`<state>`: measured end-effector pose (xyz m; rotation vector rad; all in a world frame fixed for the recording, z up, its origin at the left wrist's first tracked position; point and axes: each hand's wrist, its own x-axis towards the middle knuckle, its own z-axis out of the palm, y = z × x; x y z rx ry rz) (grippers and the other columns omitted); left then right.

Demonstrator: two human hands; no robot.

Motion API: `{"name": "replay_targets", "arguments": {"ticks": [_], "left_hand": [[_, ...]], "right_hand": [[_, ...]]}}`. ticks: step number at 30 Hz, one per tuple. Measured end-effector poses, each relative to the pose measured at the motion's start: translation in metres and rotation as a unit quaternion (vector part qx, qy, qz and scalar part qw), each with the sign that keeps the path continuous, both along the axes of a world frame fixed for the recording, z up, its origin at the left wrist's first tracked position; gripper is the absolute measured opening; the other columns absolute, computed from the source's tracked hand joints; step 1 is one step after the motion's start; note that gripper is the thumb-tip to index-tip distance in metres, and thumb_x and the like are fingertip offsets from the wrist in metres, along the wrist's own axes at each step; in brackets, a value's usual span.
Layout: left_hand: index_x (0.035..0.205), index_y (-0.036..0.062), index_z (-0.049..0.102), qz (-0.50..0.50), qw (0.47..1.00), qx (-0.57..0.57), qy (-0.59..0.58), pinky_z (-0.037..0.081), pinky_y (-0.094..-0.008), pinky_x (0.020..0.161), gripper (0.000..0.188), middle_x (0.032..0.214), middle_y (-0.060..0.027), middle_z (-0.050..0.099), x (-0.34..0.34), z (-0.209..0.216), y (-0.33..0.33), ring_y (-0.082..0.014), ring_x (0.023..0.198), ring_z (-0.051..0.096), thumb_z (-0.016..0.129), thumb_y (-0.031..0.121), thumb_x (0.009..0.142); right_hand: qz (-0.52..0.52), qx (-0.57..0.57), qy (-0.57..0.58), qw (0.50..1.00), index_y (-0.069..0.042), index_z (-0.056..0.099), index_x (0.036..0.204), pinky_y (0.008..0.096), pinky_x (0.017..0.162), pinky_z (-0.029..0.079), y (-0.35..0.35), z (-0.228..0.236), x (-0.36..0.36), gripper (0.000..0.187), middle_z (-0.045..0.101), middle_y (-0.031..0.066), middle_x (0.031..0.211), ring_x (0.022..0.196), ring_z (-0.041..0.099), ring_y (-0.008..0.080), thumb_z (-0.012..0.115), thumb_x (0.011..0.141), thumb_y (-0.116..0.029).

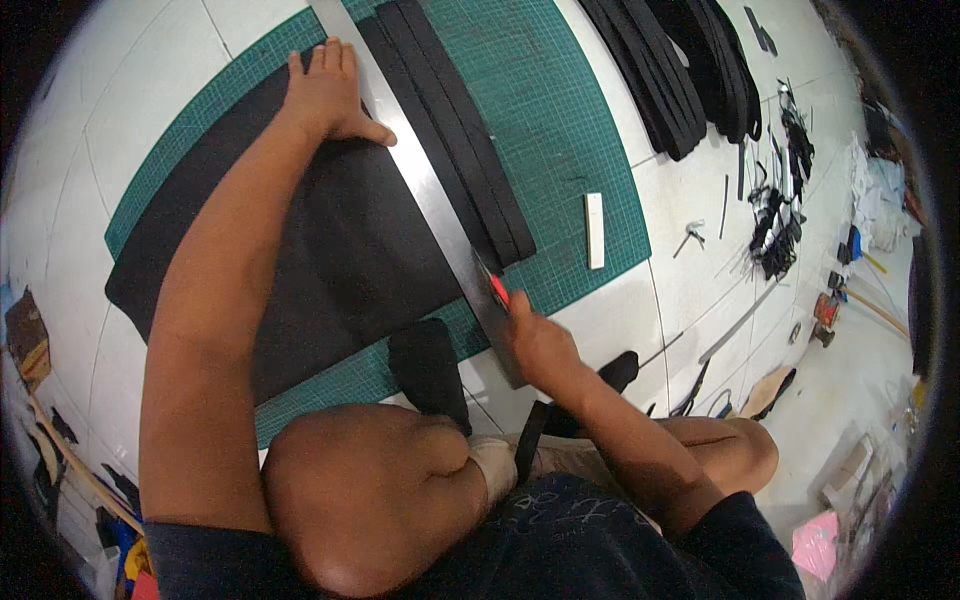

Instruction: The person cuts a piece of black fabric into strips using a utility knife and a long metal ruler on a green cutting mat.

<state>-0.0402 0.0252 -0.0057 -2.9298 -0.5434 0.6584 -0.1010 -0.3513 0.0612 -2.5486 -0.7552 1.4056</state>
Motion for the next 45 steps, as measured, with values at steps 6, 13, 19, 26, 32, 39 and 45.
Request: {"name": "replay_targets", "arguments": {"ticks": [6,13,19,26,32,39,45], "left_hand": [[0.155,-0.0084,0.015,0.004,0.999,0.007,0.047,0.016,-0.0649,0.119,0.157,0.162,-0.0277,0.017,0.009,0.006,0.0,-0.04,0.151,0.021,0.078,0.084,0.046],[0.155,-0.0084,0.018,0.021,0.999,0.009,0.041,0.016,-0.065,0.118,0.157,0.162,-0.0271,0.02,0.013,0.016,-0.006,-0.0397,0.151,0.021,0.079,0.084,0.044],[0.154,-0.0088,0.018,0.024,0.999,-0.011,0.046,0.017,-0.0629,0.119,0.156,0.162,-0.027,0.02,0.012,0.02,-0.008,-0.0388,0.152,0.021,0.081,0.082,0.044],[0.155,-0.0064,0.018,0.026,0.999,-0.032,0.036,0.018,-0.0637,0.119,0.154,0.162,-0.0264,0.019,0.007,0.016,0.0,-0.0391,0.152,0.019,0.083,0.08,0.045],[0.155,-0.0063,0.018,0.016,0.999,-0.037,0.019,0.018,-0.0636,0.119,0.155,0.162,-0.0267,0.019,0.008,0.017,-0.001,-0.0398,0.151,0.021,0.083,0.08,0.044],[0.155,-0.0066,0.017,0.028,0.999,-0.028,0.029,0.019,-0.0622,0.119,0.156,0.162,-0.0268,0.02,0.013,0.017,-0.007,-0.0399,0.151,0.022,0.083,0.08,0.044],[0.155,-0.006,0.019,0.024,0.999,-0.028,0.005,0.025,-0.058,0.118,0.154,0.163,-0.0262,0.019,0.002,0.007,0.001,-0.0385,0.152,0.022,0.084,0.077,0.044]], "right_hand": [[0.064,-0.059,-0.014,0.996,-0.002,0.041,0.109,0.0542,0.069,0.054,-0.062,0.024,-0.018,0.022,0.067,0.0258,0.084,0.076,0.068,0.0456,0.052,0.097,-0.017],[0.008,0.157,-0.111,0.981,-0.002,0.041,0.109,0.0597,0.074,0.052,0.093,0.0,0.086,0.025,0.066,0.031,0.093,0.083,0.066,0.0503,0.052,0.097,-0.021],[0.0,0.19,-0.149,0.971,0.005,0.045,0.114,0.0561,0.089,0.052,0.248,-0.045,0.143,0.033,0.068,0.0311,0.102,0.098,0.068,0.048,0.052,0.094,-0.021],[-0.031,0.167,-0.128,0.977,0.006,0.049,0.118,0.0488,0.095,0.052,0.298,-0.042,0.146,0.038,0.068,0.03,0.113,0.108,0.067,0.0425,0.051,0.098,-0.027],[-0.008,0.174,-0.113,0.978,0.004,0.053,0.119,0.049,0.094,0.052,0.304,-0.036,0.16,0.042,0.068,0.0275,0.114,0.108,0.068,0.0407,0.054,0.097,-0.031],[0.034,0.116,-0.083,0.989,0.0,0.043,0.121,0.0564,0.084,0.052,0.17,-0.049,0.105,0.034,0.068,0.0312,0.101,0.096,0.067,0.0467,0.052,0.096,-0.021],[0.003,-0.039,0.01,0.999,-0.002,0.04,0.118,0.0565,0.077,0.053,0.008,0.004,0.007,0.029,0.068,0.0286,0.089,0.087,0.067,0.0486,0.05,0.096,-0.016]]}}
